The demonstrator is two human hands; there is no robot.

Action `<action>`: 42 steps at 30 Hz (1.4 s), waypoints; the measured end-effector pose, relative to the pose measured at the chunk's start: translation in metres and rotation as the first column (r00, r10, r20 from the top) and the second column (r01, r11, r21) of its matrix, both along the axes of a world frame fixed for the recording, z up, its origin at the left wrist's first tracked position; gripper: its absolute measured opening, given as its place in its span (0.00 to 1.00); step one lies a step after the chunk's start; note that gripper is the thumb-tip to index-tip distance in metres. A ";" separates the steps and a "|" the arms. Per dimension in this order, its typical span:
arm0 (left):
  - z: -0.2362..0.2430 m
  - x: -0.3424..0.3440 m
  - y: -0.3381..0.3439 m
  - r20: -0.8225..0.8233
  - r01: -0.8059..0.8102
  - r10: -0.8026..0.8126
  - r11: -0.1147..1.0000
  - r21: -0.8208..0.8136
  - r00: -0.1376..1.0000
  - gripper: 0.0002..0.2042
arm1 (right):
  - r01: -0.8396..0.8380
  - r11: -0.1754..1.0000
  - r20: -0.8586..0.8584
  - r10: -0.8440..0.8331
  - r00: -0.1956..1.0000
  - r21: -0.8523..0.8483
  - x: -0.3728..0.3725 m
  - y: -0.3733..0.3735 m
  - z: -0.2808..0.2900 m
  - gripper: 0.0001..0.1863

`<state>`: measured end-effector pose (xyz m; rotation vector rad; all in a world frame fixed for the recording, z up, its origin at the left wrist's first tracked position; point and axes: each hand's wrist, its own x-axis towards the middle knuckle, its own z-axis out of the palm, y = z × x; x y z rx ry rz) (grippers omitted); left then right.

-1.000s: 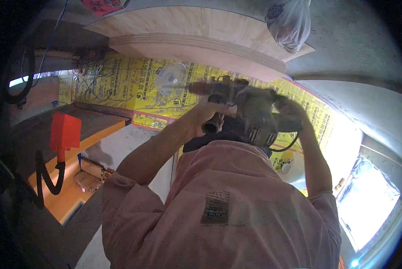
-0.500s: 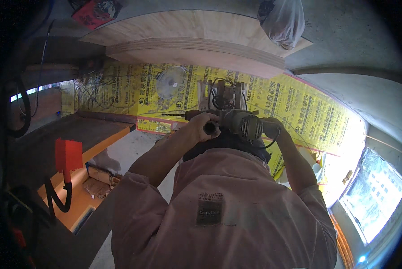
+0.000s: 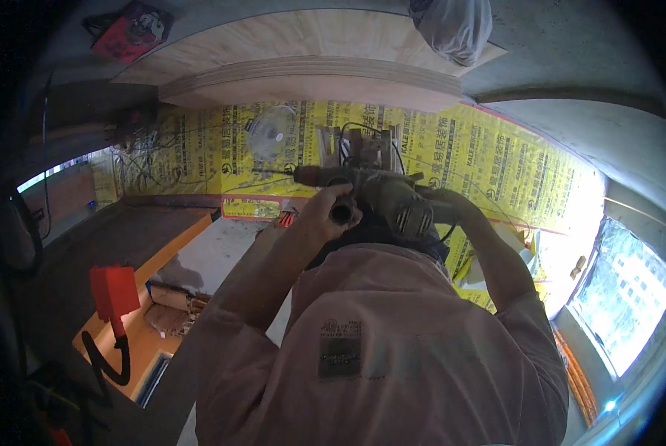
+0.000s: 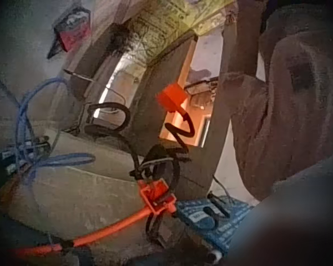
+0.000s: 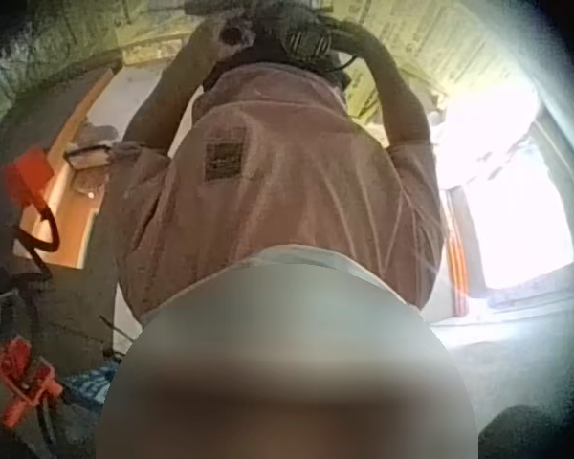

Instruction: Drilling a line into a concrete wall using a rotary hammer drill.

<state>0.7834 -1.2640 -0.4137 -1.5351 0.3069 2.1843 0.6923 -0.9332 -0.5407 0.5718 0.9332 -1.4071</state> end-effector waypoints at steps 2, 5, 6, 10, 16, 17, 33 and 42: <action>-0.006 0.015 0.009 -0.139 0.100 -0.135 0.967 -0.235 0.981 0.05 | -0.016 0.995 0.007 0.016 1.000 0.102 0.004 0.011 -0.003 0.16; -0.029 0.010 0.006 0.052 -0.054 0.052 0.997 0.055 0.997 0.06 | -0.212 0.959 -0.135 0.239 0.962 0.191 -0.006 0.026 -0.021 0.19; -0.035 0.011 0.004 0.044 -0.064 0.061 0.996 0.056 0.997 0.06 | -0.219 0.956 -0.143 0.249 0.958 0.193 -0.009 0.022 -0.022 0.19; -0.029 0.016 0.007 -0.036 -0.155 0.161 0.979 0.128 0.986 0.06 | -0.149 0.922 -0.073 0.186 0.980 0.357 -0.009 0.027 -0.023 0.25; 0.029 0.026 0.005 -0.075 -0.093 0.102 0.989 0.114 0.992 0.13 | -0.139 0.911 0.040 0.134 0.990 0.389 -0.022 0.032 0.014 0.36; 0.035 0.028 0.004 -0.087 -0.075 0.084 0.993 0.093 0.993 0.17 | -0.177 0.861 0.018 0.191 0.981 0.476 -0.024 0.030 0.023 0.36; -0.061 0.129 -0.062 0.021 0.144 -0.151 0.882 -0.448 0.988 0.19 | -0.057 0.927 -0.604 0.288 0.743 0.371 -0.098 -0.009 0.042 0.20; -0.048 0.293 -0.070 0.520 0.610 -0.320 0.376 -0.698 0.792 0.15 | -0.567 0.789 -0.968 0.241 -0.072 0.238 -0.094 -0.170 -0.024 0.23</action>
